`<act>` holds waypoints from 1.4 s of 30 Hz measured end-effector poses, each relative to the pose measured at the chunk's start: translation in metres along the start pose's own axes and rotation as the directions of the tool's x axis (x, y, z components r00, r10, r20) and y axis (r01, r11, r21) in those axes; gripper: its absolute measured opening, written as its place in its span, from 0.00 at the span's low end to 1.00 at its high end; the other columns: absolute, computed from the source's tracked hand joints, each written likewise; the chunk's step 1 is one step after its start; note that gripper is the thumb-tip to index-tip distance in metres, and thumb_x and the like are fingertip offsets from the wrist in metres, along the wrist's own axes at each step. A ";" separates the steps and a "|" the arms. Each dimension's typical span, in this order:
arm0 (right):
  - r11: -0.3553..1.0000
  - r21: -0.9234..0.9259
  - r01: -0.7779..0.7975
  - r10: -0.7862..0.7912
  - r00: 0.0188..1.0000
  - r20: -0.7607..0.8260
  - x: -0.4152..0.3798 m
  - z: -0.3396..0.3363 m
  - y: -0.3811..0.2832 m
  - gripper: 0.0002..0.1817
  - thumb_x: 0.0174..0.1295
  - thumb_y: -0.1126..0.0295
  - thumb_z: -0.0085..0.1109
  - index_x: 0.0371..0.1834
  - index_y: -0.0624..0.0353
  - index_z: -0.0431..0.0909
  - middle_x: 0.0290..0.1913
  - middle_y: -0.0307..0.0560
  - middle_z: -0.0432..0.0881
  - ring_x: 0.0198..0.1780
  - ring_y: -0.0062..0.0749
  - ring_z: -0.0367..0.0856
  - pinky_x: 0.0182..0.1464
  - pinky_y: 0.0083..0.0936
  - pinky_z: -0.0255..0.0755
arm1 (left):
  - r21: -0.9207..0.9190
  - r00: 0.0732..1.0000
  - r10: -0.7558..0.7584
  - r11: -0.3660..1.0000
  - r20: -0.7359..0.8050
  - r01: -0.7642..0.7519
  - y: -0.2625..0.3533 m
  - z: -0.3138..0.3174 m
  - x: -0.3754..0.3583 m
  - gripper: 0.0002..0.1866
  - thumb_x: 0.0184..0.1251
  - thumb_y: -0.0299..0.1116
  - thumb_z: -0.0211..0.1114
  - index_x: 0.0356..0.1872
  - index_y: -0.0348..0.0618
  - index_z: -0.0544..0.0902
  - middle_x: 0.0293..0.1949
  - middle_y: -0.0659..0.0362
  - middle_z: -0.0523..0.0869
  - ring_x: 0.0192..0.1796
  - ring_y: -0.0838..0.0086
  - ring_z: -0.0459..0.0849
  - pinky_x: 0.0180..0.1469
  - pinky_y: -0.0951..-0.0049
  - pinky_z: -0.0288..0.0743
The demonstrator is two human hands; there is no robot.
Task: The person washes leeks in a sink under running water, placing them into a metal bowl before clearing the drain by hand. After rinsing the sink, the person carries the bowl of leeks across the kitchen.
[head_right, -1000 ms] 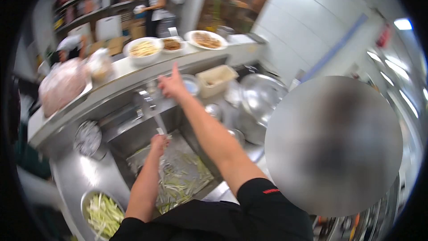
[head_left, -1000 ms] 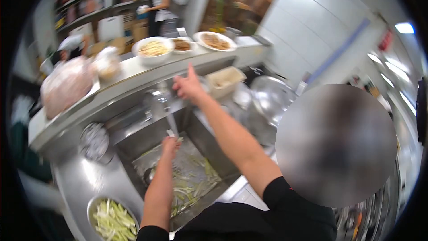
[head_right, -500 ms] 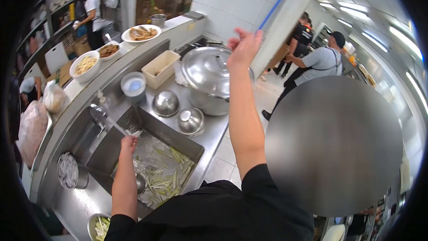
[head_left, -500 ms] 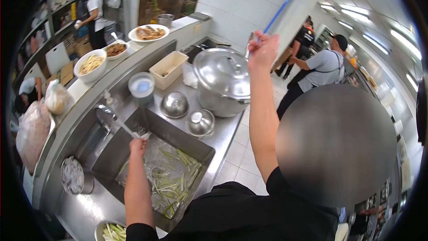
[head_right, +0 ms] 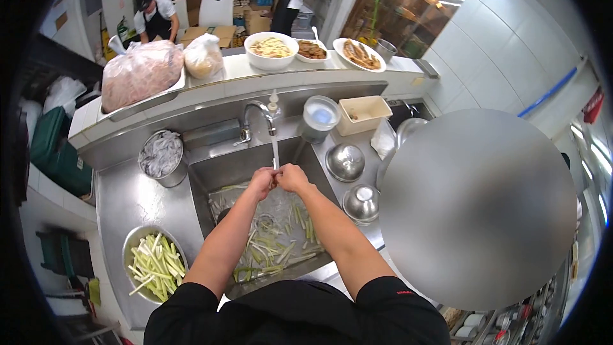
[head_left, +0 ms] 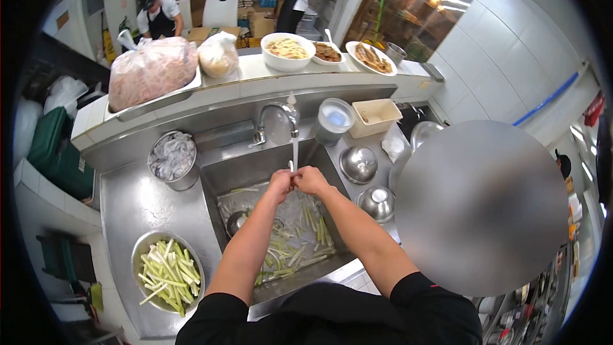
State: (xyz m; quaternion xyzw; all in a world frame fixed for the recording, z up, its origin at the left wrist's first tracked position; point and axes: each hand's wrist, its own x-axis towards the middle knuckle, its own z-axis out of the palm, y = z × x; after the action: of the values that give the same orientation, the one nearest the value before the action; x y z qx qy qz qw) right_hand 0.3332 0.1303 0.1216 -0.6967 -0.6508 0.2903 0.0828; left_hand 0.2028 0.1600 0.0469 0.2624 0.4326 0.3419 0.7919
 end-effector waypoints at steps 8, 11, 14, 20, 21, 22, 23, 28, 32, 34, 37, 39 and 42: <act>0.979 -0.185 0.079 -0.098 0.991 -0.093 0.039 -0.025 0.010 0.13 0.59 0.60 0.62 0.36 0.56 0.90 0.36 0.57 0.88 0.42 0.52 0.88 0.50 0.42 0.80 | 0.035 0.998 -0.058 0.998 0.001 0.057 -0.011 -0.032 0.008 0.04 0.70 0.25 0.59 0.38 0.42 0.83 0.27 0.64 0.78 0.23 0.81 0.72 0.21 0.78 0.62; 0.995 -0.101 0.026 -0.037 0.994 -0.105 0.034 -0.051 0.004 0.14 0.61 0.59 0.60 0.39 0.55 0.90 0.38 0.55 0.89 0.44 0.51 0.88 0.51 0.41 0.80 | 0.011 0.986 -0.114 0.993 -0.124 0.116 -0.032 -0.048 0.020 0.04 0.71 0.25 0.58 0.40 0.41 0.82 0.28 0.63 0.80 0.24 0.81 0.74 0.20 0.78 0.63; 0.983 -0.170 -0.062 0.067 0.997 0.023 0.031 -0.083 -0.010 0.15 0.60 0.60 0.60 0.44 0.52 0.89 0.45 0.57 0.88 0.50 0.51 0.87 0.55 0.41 0.79 | 0.026 0.973 -0.132 0.990 -0.188 0.139 -0.037 -0.055 0.025 0.05 0.75 0.28 0.59 0.44 0.40 0.81 0.31 0.61 0.82 0.25 0.80 0.77 0.21 0.79 0.66; 0.979 -0.204 0.022 -0.103 0.913 -0.395 0.068 -0.159 -0.046 0.25 0.58 0.60 0.61 0.60 0.53 0.83 0.53 0.60 0.86 0.58 0.54 0.83 0.62 0.42 0.75 | 0.077 0.977 -0.011 0.997 -0.213 0.028 -0.030 -0.032 0.019 0.08 0.74 0.28 0.61 0.48 0.37 0.83 0.33 0.59 0.84 0.28 0.77 0.82 0.23 0.76 0.72; 0.975 -0.218 0.036 -0.131 0.890 -0.437 0.081 -0.169 -0.054 0.30 0.59 0.60 0.59 0.68 0.51 0.75 0.57 0.60 0.84 0.60 0.56 0.81 0.63 0.43 0.74 | 0.079 0.978 -0.013 0.996 -0.210 0.030 -0.027 -0.027 0.019 0.09 0.74 0.27 0.61 0.49 0.36 0.83 0.34 0.58 0.85 0.28 0.77 0.82 0.23 0.76 0.73; 0.971 -0.236 0.051 -0.161 0.864 -0.478 0.087 -0.181 -0.070 0.36 0.59 0.61 0.58 0.75 0.50 0.68 0.60 0.60 0.82 0.62 0.58 0.80 0.65 0.45 0.73 | 0.079 0.978 -0.015 0.996 -0.206 0.031 -0.025 -0.023 0.020 0.09 0.74 0.27 0.62 0.50 0.36 0.83 0.34 0.57 0.85 0.28 0.76 0.82 0.23 0.76 0.74; 0.972 -0.228 0.063 -0.158 0.890 -0.427 0.092 -0.192 -0.088 0.40 0.60 0.62 0.58 0.79 0.49 0.60 0.60 0.60 0.82 0.62 0.59 0.79 0.66 0.44 0.72 | 0.058 0.979 -0.010 0.998 -0.204 0.022 -0.024 -0.019 0.020 0.09 0.73 0.27 0.62 0.49 0.35 0.84 0.33 0.58 0.85 0.28 0.76 0.83 0.23 0.75 0.73; 0.979 -0.205 0.011 -0.071 0.955 -0.289 0.126 -0.211 -0.135 0.47 0.59 0.65 0.56 0.84 0.47 0.46 0.52 0.60 0.84 0.52 0.54 0.81 0.57 0.42 0.74 | -0.072 0.977 -0.004 0.997 -0.212 -0.012 -0.028 -0.016 0.022 0.10 0.72 0.28 0.64 0.48 0.33 0.84 0.31 0.57 0.85 0.26 0.73 0.84 0.21 0.74 0.73; 0.964 -0.173 0.201 -0.261 0.840 -0.476 0.160 -0.193 -0.104 0.44 0.60 0.67 0.55 0.82 0.51 0.52 0.32 0.56 0.86 0.27 0.39 0.85 0.30 0.34 0.79 | -0.185 0.975 -0.022 0.982 -0.219 -0.019 -0.027 -0.017 0.016 0.10 0.72 0.29 0.65 0.47 0.32 0.84 0.31 0.55 0.85 0.25 0.72 0.84 0.22 0.73 0.77; 0.932 0.167 0.322 -0.149 0.760 -0.632 0.148 -0.174 -0.088 0.37 0.62 0.68 0.54 0.77 0.54 0.59 0.30 0.53 0.85 0.24 0.34 0.83 0.23 0.31 0.75 | -0.224 0.980 -0.003 0.974 -0.198 -0.042 -0.028 -0.022 0.015 0.10 0.72 0.29 0.65 0.47 0.32 0.84 0.32 0.54 0.86 0.25 0.71 0.84 0.23 0.73 0.79; 0.613 0.727 0.311 0.228 0.811 -0.539 0.090 -0.119 -0.061 0.19 0.66 0.68 0.51 0.60 0.57 0.72 0.28 0.47 0.82 0.20 0.25 0.78 0.15 0.23 0.66 | -0.303 0.968 -0.011 0.950 -0.252 -0.069 -0.025 -0.017 0.019 0.10 0.71 0.29 0.66 0.47 0.33 0.84 0.31 0.54 0.85 0.25 0.72 0.84 0.24 0.72 0.81; 0.621 0.779 0.090 0.268 0.909 -0.318 0.078 -0.059 0.001 0.10 0.72 0.64 0.48 0.41 0.57 0.76 0.31 0.45 0.83 0.19 0.23 0.77 0.12 0.21 0.63 | -0.331 0.964 -0.011 0.940 -0.267 -0.081 -0.020 -0.009 0.015 0.10 0.71 0.29 0.67 0.47 0.34 0.84 0.32 0.56 0.86 0.26 0.72 0.84 0.26 0.72 0.81; 0.741 0.614 -0.272 0.238 0.961 0.138 0.029 0.000 0.013 0.15 0.74 0.59 0.51 0.48 0.58 0.79 0.35 0.42 0.84 0.26 0.26 0.84 0.21 0.22 0.73 | -0.325 0.973 0.051 0.938 -0.225 -0.124 -0.029 -0.006 0.029 0.11 0.71 0.29 0.67 0.49 0.34 0.84 0.33 0.56 0.86 0.28 0.71 0.85 0.28 0.70 0.82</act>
State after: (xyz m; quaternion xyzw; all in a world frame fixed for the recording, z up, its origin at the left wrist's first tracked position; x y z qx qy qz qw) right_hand 0.3436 0.1565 0.1066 -0.7037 -0.4171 0.5164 0.2533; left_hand 0.2180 0.1651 0.0084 0.1040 0.4379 0.4721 0.7580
